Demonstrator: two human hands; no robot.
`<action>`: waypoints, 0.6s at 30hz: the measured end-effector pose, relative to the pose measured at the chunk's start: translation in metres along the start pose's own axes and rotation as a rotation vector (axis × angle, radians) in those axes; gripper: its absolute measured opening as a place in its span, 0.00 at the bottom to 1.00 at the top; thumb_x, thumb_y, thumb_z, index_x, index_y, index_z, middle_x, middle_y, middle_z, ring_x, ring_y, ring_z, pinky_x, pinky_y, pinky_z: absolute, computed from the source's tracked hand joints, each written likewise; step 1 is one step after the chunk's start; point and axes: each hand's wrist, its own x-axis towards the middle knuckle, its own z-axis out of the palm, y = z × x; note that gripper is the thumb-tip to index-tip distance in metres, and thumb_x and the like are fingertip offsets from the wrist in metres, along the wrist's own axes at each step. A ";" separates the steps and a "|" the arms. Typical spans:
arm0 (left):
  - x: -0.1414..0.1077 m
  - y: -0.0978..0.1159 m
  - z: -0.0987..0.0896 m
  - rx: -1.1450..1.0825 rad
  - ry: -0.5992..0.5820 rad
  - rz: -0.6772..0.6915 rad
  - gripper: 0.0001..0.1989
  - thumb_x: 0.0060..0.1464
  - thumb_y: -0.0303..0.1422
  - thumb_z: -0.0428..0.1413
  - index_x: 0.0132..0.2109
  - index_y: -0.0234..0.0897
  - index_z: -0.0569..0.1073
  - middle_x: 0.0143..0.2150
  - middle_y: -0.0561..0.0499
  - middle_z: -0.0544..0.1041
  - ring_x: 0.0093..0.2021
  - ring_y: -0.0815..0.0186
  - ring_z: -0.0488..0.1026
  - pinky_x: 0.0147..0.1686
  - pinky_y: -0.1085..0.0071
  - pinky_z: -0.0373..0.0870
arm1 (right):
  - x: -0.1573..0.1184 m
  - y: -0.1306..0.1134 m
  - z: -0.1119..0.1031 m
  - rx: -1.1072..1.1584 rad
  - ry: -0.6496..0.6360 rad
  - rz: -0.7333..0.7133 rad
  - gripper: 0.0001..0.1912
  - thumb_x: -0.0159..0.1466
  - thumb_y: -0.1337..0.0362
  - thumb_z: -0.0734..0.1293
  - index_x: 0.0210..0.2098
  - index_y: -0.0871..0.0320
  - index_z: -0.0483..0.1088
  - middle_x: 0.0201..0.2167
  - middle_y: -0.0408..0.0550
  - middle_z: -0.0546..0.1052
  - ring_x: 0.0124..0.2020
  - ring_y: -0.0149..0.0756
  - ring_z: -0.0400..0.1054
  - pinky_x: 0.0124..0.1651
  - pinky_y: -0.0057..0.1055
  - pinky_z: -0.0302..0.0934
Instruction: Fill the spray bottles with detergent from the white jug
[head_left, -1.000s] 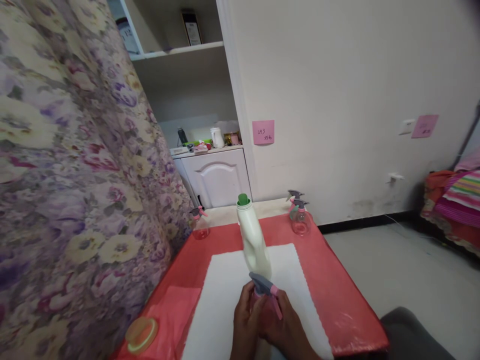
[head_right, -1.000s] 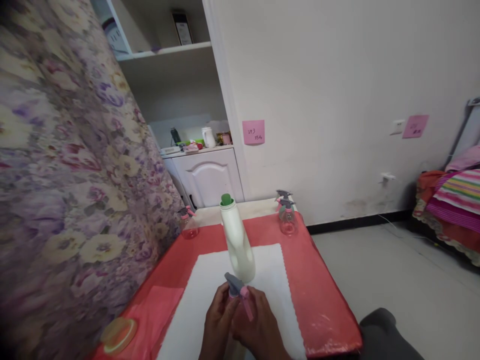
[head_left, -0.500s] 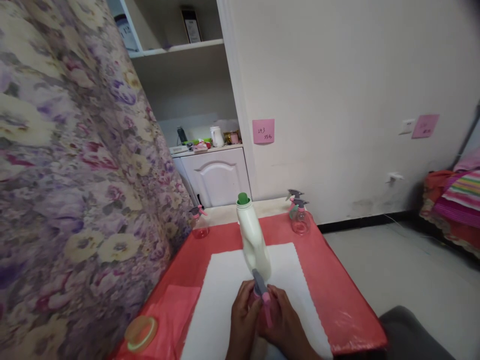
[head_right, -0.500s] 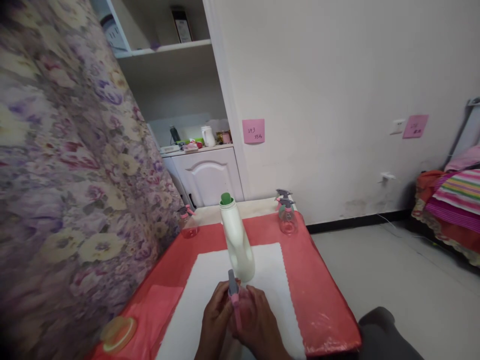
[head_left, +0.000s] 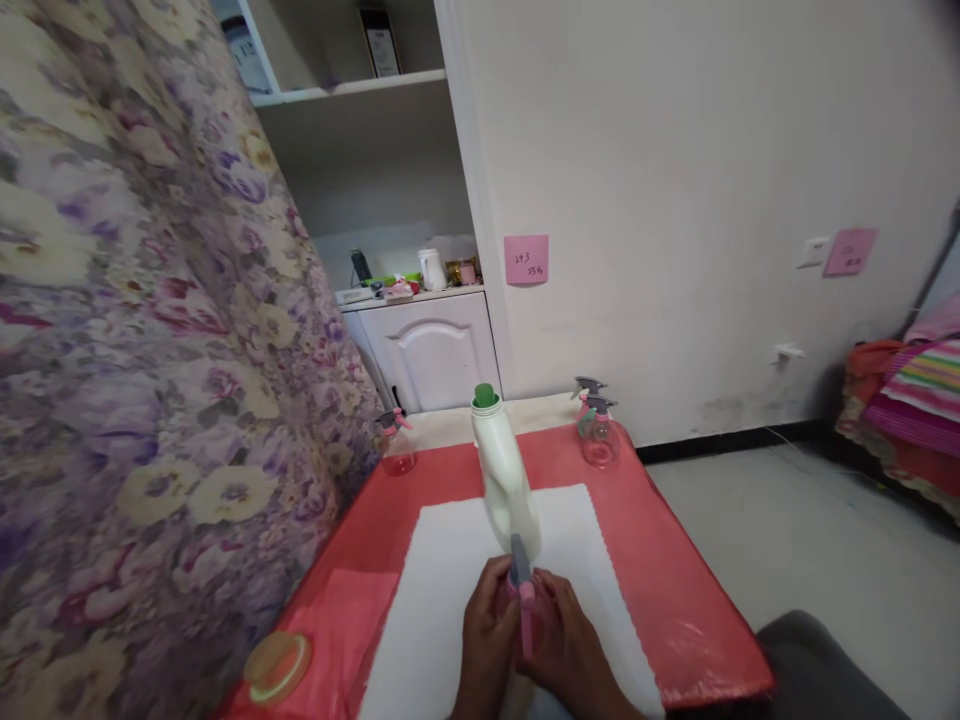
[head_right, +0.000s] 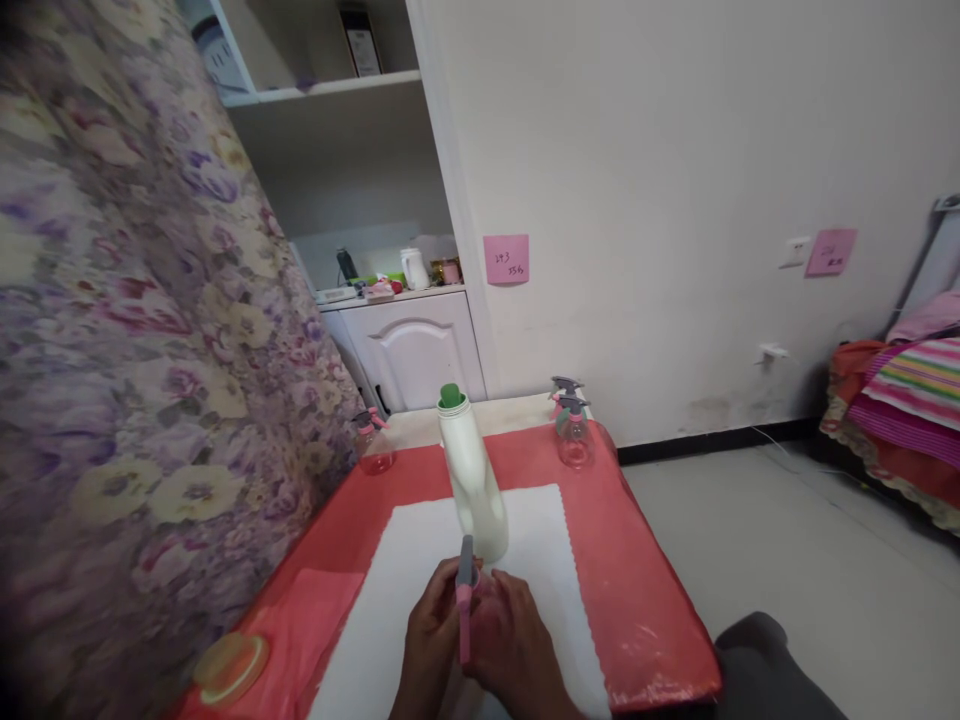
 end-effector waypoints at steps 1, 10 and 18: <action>0.000 0.000 0.000 0.003 0.003 -0.001 0.15 0.52 0.39 0.59 0.46 0.39 0.75 0.47 0.46 0.79 0.47 0.56 0.75 0.49 0.64 0.70 | 0.000 0.000 0.000 0.022 -0.008 0.027 0.39 0.45 0.72 0.71 0.56 0.52 0.62 0.51 0.51 0.72 0.52 0.49 0.70 0.56 0.44 0.66; -0.001 0.008 0.000 -0.049 -0.029 -0.112 0.23 0.52 0.47 0.58 0.49 0.37 0.76 0.48 0.44 0.80 0.48 0.55 0.75 0.49 0.65 0.72 | 0.002 -0.007 -0.006 0.141 -0.032 0.137 0.41 0.43 0.71 0.73 0.57 0.51 0.62 0.52 0.49 0.73 0.53 0.49 0.69 0.56 0.43 0.66; -0.002 0.005 -0.002 -0.106 -0.071 -0.115 0.23 0.55 0.48 0.55 0.51 0.38 0.76 0.53 0.43 0.78 0.52 0.54 0.74 0.54 0.61 0.70 | 0.000 -0.005 -0.007 0.212 -0.039 0.121 0.44 0.46 0.66 0.75 0.61 0.50 0.60 0.56 0.52 0.72 0.57 0.52 0.67 0.59 0.47 0.63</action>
